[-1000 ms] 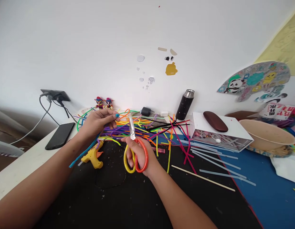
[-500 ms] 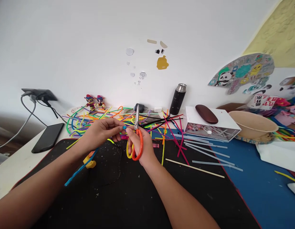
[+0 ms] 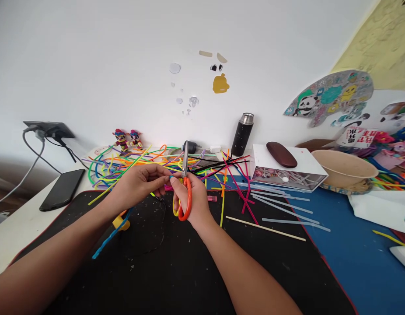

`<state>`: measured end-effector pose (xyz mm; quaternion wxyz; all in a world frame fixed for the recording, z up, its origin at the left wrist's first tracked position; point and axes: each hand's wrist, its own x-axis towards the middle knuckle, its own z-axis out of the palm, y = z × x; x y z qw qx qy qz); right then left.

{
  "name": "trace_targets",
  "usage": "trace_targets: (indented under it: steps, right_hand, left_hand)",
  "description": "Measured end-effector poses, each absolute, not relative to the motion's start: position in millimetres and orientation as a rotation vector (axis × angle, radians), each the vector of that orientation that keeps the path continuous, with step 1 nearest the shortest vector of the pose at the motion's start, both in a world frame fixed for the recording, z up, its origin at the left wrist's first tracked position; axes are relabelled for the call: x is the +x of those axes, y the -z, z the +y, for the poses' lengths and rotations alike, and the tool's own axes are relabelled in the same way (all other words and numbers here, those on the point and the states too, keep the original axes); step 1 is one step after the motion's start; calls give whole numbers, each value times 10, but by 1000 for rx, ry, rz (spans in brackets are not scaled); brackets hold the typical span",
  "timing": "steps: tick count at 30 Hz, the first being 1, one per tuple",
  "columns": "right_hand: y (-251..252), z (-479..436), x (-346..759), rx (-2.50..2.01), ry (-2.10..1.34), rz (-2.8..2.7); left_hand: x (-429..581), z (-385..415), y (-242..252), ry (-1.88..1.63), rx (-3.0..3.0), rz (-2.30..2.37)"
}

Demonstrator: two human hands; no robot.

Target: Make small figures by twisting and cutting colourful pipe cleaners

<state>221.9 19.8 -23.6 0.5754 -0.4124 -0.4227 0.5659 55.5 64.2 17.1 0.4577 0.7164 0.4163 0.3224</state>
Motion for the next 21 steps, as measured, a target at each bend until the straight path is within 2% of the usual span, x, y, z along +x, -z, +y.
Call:
trace_targets:
  steps: [15,21]
  right_hand:
    - [245,187,2227,-987,-1333,-1007]
    - [275,214,2228,-956,-1401,-866]
  left_hand:
    - [557,636,-181,-769,1799,1003]
    - [601,604,-144,-804,2015,1018]
